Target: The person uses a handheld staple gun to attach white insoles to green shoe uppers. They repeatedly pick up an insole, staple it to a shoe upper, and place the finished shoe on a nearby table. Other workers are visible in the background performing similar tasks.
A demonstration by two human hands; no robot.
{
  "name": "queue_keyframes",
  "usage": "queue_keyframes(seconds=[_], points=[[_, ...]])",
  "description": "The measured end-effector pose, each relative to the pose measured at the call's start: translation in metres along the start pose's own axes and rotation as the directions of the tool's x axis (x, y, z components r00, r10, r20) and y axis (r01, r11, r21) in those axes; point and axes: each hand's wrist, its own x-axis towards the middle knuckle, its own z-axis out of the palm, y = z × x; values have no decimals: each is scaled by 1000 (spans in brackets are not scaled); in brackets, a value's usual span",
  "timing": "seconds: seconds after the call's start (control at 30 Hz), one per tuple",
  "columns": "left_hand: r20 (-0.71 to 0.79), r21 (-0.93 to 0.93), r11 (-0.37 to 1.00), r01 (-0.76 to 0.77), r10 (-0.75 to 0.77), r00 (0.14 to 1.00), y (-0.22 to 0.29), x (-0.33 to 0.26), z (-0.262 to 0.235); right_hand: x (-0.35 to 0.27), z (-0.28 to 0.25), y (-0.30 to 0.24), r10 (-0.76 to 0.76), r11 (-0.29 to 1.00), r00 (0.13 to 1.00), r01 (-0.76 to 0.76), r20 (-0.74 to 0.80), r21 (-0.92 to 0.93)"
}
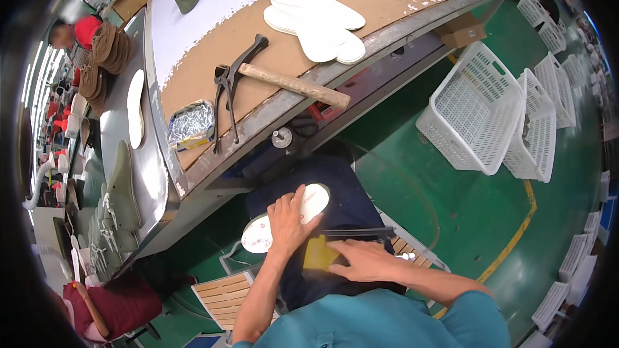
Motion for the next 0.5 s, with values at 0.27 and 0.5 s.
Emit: queue_keyframes(seconds=[0.27, 0.5], points=[[29, -49, 998, 35, -34, 999, 2, 2, -2, -18, -31, 6, 62, 853, 987, 24, -147, 521], [2, 40, 999, -3, 2, 1000, -5, -3, 8, 18, -31, -10, 55, 983, 975, -15, -215, 183]])
